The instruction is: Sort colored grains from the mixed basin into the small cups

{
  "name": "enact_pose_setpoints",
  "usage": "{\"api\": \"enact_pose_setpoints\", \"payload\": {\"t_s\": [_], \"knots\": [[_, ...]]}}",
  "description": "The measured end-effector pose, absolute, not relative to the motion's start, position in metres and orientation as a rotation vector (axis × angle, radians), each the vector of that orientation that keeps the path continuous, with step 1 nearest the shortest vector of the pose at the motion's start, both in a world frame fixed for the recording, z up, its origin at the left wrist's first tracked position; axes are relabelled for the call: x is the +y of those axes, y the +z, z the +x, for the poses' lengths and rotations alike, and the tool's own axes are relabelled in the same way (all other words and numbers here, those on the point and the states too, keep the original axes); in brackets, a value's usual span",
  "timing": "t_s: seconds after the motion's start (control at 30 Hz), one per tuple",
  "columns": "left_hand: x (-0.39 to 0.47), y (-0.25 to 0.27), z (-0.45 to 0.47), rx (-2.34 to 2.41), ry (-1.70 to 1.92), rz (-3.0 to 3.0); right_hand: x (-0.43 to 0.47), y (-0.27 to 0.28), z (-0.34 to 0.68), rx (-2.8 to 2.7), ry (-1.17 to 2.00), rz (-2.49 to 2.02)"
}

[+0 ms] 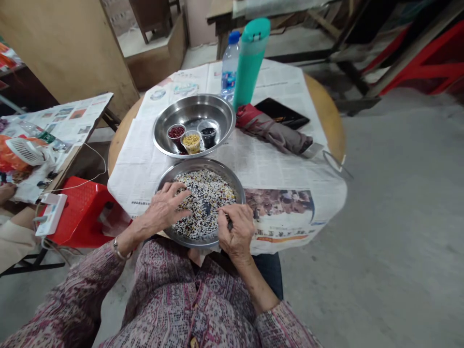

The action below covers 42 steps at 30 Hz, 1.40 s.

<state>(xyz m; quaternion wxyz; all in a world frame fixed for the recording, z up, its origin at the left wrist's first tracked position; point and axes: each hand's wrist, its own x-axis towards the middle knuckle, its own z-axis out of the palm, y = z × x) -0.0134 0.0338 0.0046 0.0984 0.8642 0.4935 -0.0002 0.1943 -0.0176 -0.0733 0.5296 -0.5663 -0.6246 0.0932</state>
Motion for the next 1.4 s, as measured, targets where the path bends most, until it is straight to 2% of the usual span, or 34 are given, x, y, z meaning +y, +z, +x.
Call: {"api": "enact_pose_setpoints", "payload": {"t_s": [0.13, 0.53, 0.8, 1.1, 1.4], "knots": [[0.013, 0.001, -0.012, 1.298, -0.048, 2.508, -0.018, -0.074, 0.195, -1.494, 0.218, -1.325], [0.075, -0.024, 0.056, 1.119, 0.459, 2.397, -0.017, -0.073, 0.194, -1.482, 0.239, -1.307], [0.087, -0.009, 0.040, 1.083, 0.131, 2.693, -0.016, -0.076, 0.194, -1.488, 0.170, -1.250], [0.085, -0.014, 0.043, 1.167, 0.274, 2.630, -0.015, -0.076, 0.195, -1.507, 0.146, -1.231], [0.064, -0.023, 0.062, 0.840, 0.195, 2.790, -0.018, -0.079, 0.196, -1.458, 0.193, -1.236]]}}
